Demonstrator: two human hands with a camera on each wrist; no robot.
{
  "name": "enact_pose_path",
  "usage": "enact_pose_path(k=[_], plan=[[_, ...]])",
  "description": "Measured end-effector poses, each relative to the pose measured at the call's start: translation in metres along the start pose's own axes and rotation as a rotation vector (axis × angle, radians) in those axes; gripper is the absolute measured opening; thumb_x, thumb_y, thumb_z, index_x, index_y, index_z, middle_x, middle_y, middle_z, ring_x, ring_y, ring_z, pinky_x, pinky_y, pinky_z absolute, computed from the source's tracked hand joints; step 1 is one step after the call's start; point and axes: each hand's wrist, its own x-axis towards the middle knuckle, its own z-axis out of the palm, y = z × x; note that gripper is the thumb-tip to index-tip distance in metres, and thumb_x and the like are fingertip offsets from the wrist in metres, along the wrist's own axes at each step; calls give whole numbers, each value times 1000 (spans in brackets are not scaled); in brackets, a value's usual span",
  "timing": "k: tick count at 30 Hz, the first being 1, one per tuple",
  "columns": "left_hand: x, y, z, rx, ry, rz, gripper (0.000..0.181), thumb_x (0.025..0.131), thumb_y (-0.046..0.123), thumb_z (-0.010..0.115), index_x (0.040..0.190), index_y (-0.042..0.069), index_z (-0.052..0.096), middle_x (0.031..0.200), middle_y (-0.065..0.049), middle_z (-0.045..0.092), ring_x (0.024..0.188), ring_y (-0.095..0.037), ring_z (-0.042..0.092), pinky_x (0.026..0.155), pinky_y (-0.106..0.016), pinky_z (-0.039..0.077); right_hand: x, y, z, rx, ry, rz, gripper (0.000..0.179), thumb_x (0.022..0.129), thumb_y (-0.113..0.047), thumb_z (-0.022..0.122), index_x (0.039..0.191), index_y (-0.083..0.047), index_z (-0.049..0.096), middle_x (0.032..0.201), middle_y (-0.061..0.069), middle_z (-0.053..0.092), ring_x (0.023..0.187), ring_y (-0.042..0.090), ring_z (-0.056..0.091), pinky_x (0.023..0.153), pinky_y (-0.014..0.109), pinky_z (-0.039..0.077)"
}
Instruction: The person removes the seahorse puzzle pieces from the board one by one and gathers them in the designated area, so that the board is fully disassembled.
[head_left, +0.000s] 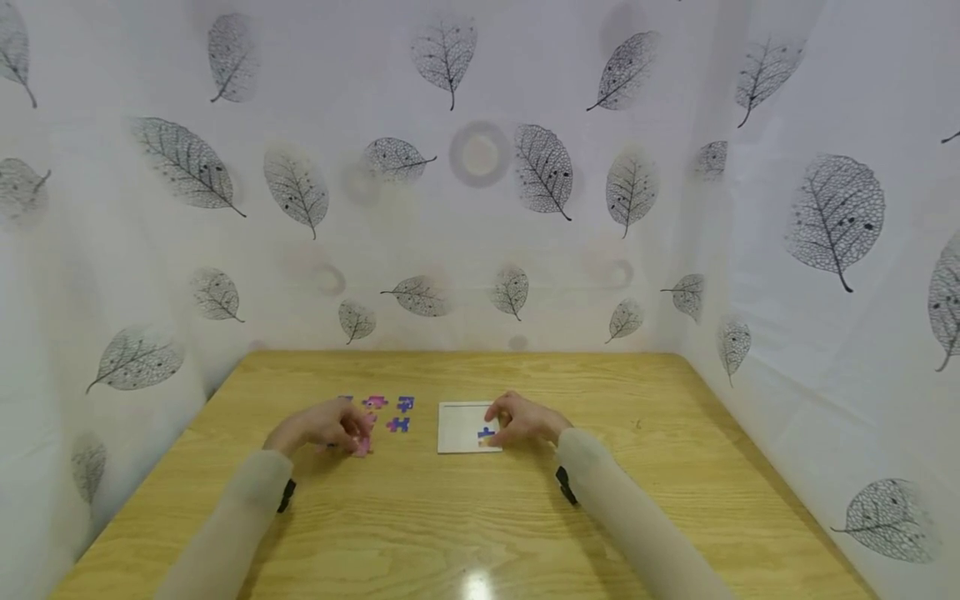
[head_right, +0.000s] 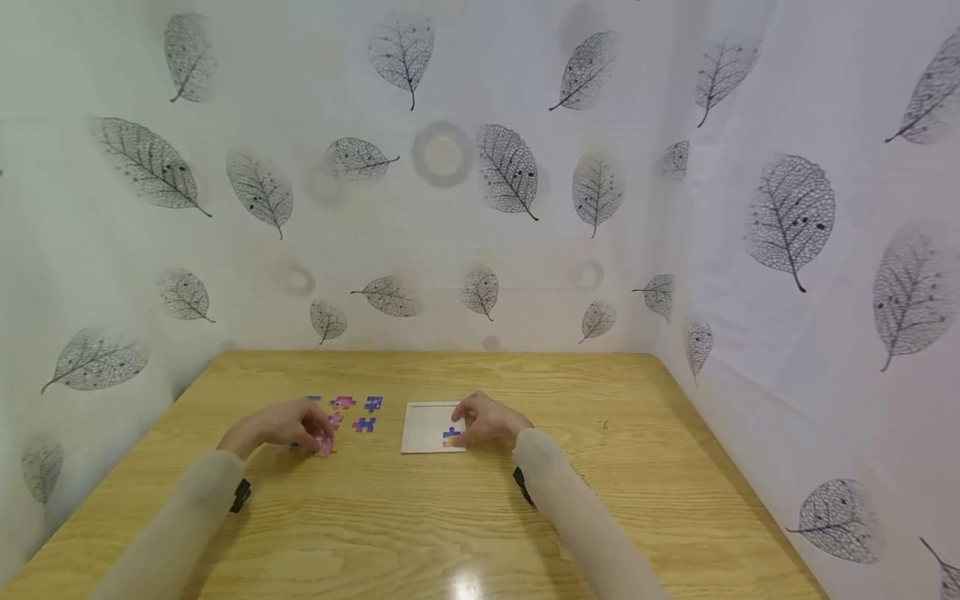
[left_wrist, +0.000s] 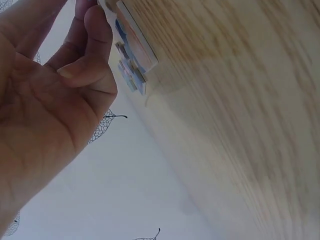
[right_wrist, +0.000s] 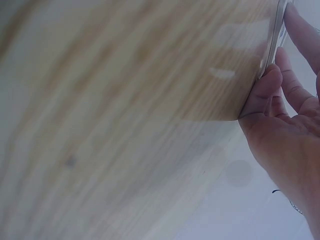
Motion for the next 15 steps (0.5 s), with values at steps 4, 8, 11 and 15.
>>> enact_pose_path(k=[4,8,11,15], plan=[[-1,0,1,-6,16,-43,12,82,4,74,94,4,70,85,-5,64,76,-16,55,64,-27,48,-1,0,0,-6,7,-10,34,84,-18,77,114,-10,63,121,8,43,95,20,45,81,32,41],[-2,0,1,-9,19,-78,10,82,4,73,90,2,68,82,-4,63,73,-15,54,64,-27,47,0,1,0,-4,14,-11,34,84,-19,78,114,-10,63,120,8,44,93,20,45,80,31,40],[-4,0,1,-10,18,-81,9,83,4,73,90,3,68,82,-4,63,73,-15,53,63,-27,46,1,1,1,2,4,-1,36,84,-20,78,114,-11,63,121,7,44,94,20,45,80,31,40],[-5,0,1,-18,19,-69,10,83,3,73,92,2,69,83,-5,63,75,-16,53,64,-28,47,2,1,1,8,-6,4,36,83,-21,79,115,-11,63,121,7,44,95,20,44,80,31,40]])
